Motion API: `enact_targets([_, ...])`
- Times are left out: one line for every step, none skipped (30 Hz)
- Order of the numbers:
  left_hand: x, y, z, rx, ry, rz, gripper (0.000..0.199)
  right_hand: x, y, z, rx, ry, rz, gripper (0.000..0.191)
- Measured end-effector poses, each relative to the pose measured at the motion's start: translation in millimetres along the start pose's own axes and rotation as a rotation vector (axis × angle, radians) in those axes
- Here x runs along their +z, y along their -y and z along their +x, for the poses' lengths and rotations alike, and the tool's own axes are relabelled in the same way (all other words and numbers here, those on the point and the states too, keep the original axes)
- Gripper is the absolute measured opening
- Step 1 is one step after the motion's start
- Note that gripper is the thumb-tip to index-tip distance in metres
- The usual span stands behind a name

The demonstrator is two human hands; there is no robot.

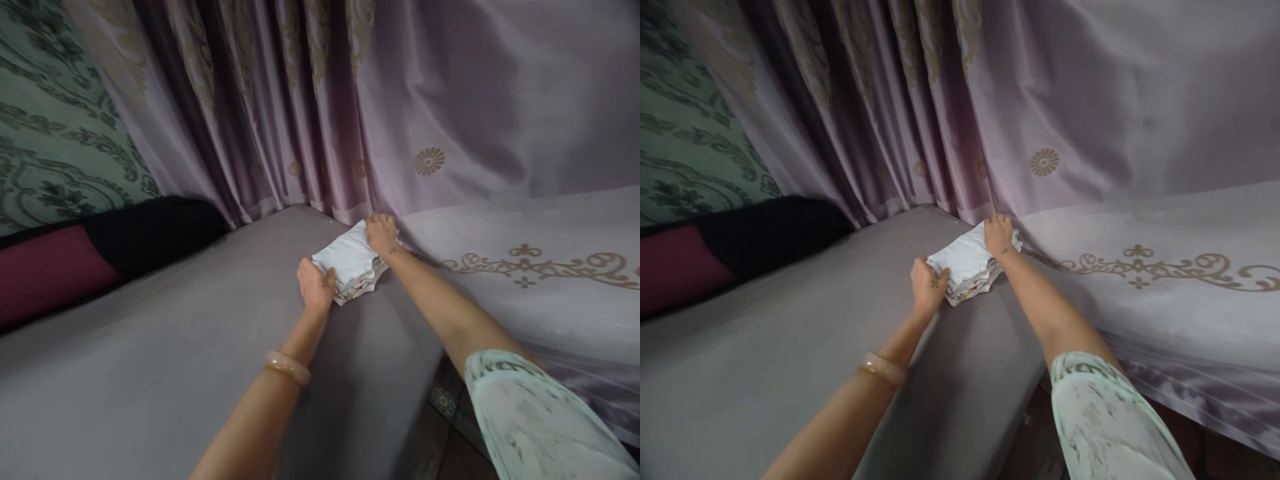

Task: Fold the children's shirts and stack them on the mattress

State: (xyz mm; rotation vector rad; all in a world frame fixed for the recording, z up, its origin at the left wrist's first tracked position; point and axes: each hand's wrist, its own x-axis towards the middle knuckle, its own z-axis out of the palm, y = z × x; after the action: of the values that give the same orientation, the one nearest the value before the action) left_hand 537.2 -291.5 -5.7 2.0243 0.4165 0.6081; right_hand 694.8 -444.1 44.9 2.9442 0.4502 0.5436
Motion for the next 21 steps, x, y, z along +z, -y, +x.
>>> enact_targets([-0.7,0.1,-2.1,0.156,0.018,0.109,0.044,4.3,0.4,-1.1,-0.026,0.016,0.042,0.043])
enact_targets([-0.6,0.4,-4.3,0.279,0.065,0.197,0.045,8.7,0.0,-1.9,-0.038,0.048,0.083,0.045])
enact_targets([0.1,1.1,-6.4,0.354,0.131,0.258,0.046,13.1,-1.2,-2.4,-0.032,0.095,0.125,0.048])
enact_targets([1.5,2.0,-8.5,0.382,0.203,0.306,0.047,17.3,-3.1,-2.8,-0.013,0.152,0.172,0.05])
enact_targets([3.3,3.1,-10.4,0.376,0.266,0.348,0.048,20.7,-5.4,-2.8,0.012,0.212,0.216,0.053])
enact_targets([5.0,4.1,-12.0,0.352,0.313,0.385,0.05,23.1,-8.0,-2.6,0.04,0.267,0.248,0.055])
enact_targets([6.4,4.8,-13.2,0.324,0.345,0.417,0.051,24.2,-10.4,-1.9,0.064,0.312,0.269,0.056])
enact_targets([6.9,5.0,-14.0,0.301,0.368,0.442,0.052,23.7,-12.1,-0.9,0.08,0.342,0.281,0.057])
enact_targets([6.4,4.7,-14.4,0.286,0.388,0.463,0.053,21.7,-12.6,0.3,0.084,0.358,0.283,0.057])
enact_targets([4.6,4.1,-14.7,0.277,0.412,0.479,0.054,18.1,-11.3,1.3,0.089,0.368,0.279,0.057])
enact_targets([1.4,3.6,-15.0,0.271,0.44,0.492,0.055,13.3,-7.8,1.8,0.094,0.364,0.272,0.057])
enact_targets([-3.2,3.5,-15.5,0.27,0.47,0.504,0.057,7.9,-1.7,1.1,0.094,0.343,0.265,0.056])
enact_targets([-9.2,4.2,-16.5,0.272,0.498,0.516,0.059,2.2,6.9,-1.2,0.083,0.307,0.261,0.056])
enact_targets([-16.5,6.3,-17.9,0.278,0.519,0.528,0.061,-3.2,17.7,-5.6,0.052,0.264,0.259,0.056])
enact_targets([-25.2,9.9,-19.9,0.284,0.533,0.54,0.062,-7.8,30.0,-12.1,-0.002,0.222,0.262,0.056])
enact_targets([-35.2,15.2,-22.4,0.287,0.541,0.556,0.063,-11.3,43.0,-20.7,-0.078,0.185,0.268,0.055])
enact_targets([-46.6,22.1,-25.3,0.286,0.547,0.577,0.064,-13.5,55.7,-30.6,-0.17,0.175,0.279,0.055])
enact_targets([-59.5,30.4,-28.4,0.281,0.549,0.604,0.064,-14.3,67.2,-41.3,-0.264,0.172,0.29,0.055])
enact_targets([-74.0,39.9,-31.6,0.274,0.552,0.643,0.064,-14.0,76.6,-51.7,-0.344,0.166,0.295,0.054])
enact_targets([-90.1,50.4,-34.9,0.26,0.545,0.69,0.064,-12.8,83.5,-61.0,-0.391,0.157,0.299,0.053])
enact_targets([-107.8,61.5,-38.3,0.24,0.525,0.74,0.063,-11.1,88.0,-68.5,-0.413,0.159,0.301,0.052])
